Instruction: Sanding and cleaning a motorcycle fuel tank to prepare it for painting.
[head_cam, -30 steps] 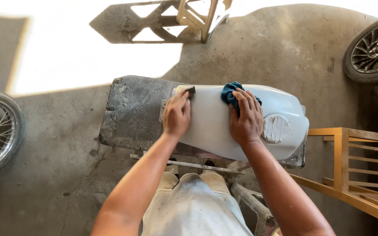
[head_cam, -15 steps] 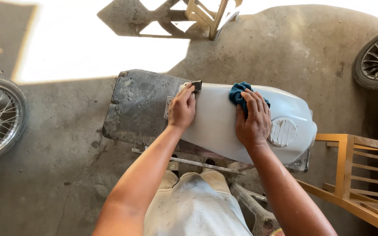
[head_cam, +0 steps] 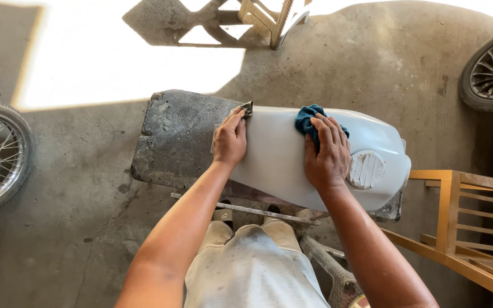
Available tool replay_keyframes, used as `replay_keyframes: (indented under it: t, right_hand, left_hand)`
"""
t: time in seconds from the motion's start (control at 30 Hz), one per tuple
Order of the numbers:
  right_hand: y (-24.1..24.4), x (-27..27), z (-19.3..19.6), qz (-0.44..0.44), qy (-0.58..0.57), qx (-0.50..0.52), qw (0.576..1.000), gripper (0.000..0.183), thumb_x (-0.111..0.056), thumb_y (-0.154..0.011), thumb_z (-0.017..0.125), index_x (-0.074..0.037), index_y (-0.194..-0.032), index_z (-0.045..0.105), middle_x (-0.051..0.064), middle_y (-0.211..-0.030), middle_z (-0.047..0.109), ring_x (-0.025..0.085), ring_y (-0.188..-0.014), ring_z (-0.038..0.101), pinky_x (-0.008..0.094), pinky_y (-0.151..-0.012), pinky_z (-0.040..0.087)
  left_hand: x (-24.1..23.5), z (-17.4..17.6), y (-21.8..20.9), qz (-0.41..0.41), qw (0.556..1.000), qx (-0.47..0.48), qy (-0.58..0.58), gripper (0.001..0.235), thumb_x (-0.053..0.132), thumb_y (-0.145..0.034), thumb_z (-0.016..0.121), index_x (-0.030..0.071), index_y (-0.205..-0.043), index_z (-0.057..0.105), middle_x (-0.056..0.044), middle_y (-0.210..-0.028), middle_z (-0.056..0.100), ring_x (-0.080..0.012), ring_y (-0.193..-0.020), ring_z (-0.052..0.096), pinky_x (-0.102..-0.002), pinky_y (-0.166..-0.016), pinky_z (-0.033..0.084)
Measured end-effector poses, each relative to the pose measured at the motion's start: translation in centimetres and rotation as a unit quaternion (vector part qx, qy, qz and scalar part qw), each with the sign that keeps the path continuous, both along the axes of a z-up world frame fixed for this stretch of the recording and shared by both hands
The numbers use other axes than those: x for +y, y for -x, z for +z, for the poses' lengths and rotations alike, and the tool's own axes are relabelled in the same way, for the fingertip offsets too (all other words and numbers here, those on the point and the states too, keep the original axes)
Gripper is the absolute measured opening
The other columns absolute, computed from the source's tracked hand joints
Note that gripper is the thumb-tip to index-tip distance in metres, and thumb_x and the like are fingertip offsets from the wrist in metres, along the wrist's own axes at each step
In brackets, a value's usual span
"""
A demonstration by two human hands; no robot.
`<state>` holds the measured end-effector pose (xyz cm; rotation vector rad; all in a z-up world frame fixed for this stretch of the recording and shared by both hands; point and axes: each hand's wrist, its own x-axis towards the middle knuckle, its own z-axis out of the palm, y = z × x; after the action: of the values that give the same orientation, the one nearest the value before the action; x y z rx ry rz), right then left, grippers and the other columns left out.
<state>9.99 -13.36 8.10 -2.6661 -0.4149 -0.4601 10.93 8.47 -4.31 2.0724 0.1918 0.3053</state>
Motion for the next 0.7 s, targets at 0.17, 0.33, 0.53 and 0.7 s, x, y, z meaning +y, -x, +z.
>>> replay_keyframes:
  t: [0.17, 0.33, 0.53, 0.7]
  right_hand:
    - [-0.1, 0.0, -0.1, -0.001, -0.007, -0.003, 1.000, 0.032, -0.016, -0.101, 0.065, -0.012, -0.132, 0.061, 0.009, -0.145, 0.062, 0.035, -0.142, 0.051, 0.050, -0.115, 0.038]
    - [-0.1, 0.0, -0.1, 0.002, -0.012, -0.011, 1.000, 0.030, -0.016, -0.103, 0.065, -0.012, -0.132, 0.061, 0.009, -0.146, 0.062, 0.035, -0.143, 0.051, 0.050, -0.117, 0.038]
    - [0.2, -0.5, -0.8, -0.004, -0.076, -0.029, 0.997, 0.029, -0.011, -0.103, 0.063, -0.010, -0.132, 0.060, 0.010, -0.141, 0.064, 0.035, -0.136, 0.056, 0.045, -0.113, 0.043]
    - [0.3, -0.5, -0.6, -0.026, -0.161, -0.024, 0.986, 0.029, -0.009, -0.105, 0.061, -0.009, -0.134, 0.060, 0.013, -0.134, 0.066, 0.035, -0.124, 0.061, 0.043, -0.108, 0.047]
  left_hand:
    - [-1.0, 0.5, 9.2, 0.009, 0.998, -0.053, 0.034, 0.032, 0.013, -0.106, 0.056, 0.001, -0.133, 0.066, -0.021, -0.145, 0.060, -0.0373, -0.137, 0.058, -0.043, -0.117, 0.046]
    - [-1.3, 1.9, 7.0, 0.008, 0.997, -0.075, 0.024, 0.032, 0.011, -0.103, 0.058, -0.001, -0.131, 0.068, -0.021, -0.144, 0.062, -0.0372, -0.136, 0.059, -0.042, -0.116, 0.046]
    - [-4.2, 6.9, 3.9, -0.115, 0.966, -0.187, -0.134, 0.034, 0.020, -0.102, 0.055, 0.006, -0.128, 0.071, -0.016, -0.143, 0.064, -0.0334, -0.136, 0.059, -0.048, -0.119, 0.042]
    - [-1.7, -0.3, 2.7, -0.110, 0.963, -0.201, -0.140, 0.033, 0.015, -0.110, 0.053, 0.002, -0.136, 0.067, -0.016, -0.145, 0.062, -0.0295, -0.138, 0.060, -0.046, -0.126, 0.041]
